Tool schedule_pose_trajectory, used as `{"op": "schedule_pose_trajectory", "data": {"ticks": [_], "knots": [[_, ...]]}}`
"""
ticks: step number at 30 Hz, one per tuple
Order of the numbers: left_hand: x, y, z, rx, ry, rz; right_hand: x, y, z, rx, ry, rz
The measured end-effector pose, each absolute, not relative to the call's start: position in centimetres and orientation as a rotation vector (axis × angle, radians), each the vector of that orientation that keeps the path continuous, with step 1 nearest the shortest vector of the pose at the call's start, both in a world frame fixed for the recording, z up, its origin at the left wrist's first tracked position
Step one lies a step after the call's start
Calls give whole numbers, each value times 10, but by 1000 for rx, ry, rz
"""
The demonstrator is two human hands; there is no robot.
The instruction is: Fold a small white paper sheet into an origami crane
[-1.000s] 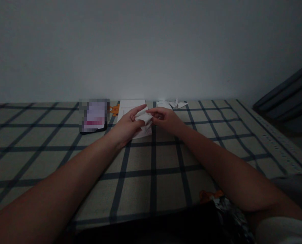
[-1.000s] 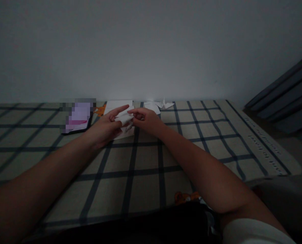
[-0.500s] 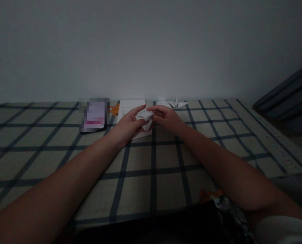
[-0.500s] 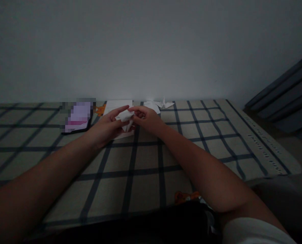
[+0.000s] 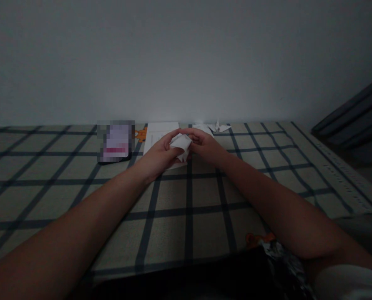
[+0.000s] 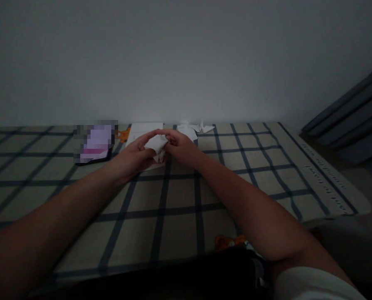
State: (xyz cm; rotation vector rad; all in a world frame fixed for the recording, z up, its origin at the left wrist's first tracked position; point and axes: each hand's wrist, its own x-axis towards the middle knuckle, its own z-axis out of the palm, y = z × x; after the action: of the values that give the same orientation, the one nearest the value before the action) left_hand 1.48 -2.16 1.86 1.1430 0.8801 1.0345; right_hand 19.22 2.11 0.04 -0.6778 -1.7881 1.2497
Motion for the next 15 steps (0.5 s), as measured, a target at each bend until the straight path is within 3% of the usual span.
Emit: {"op": "schedule_pose_trajectory", "data": {"ticks": [15], "knots": [[17,-25,20,1065,889,1052,192,22,-1,-767,-1980,838]]}}
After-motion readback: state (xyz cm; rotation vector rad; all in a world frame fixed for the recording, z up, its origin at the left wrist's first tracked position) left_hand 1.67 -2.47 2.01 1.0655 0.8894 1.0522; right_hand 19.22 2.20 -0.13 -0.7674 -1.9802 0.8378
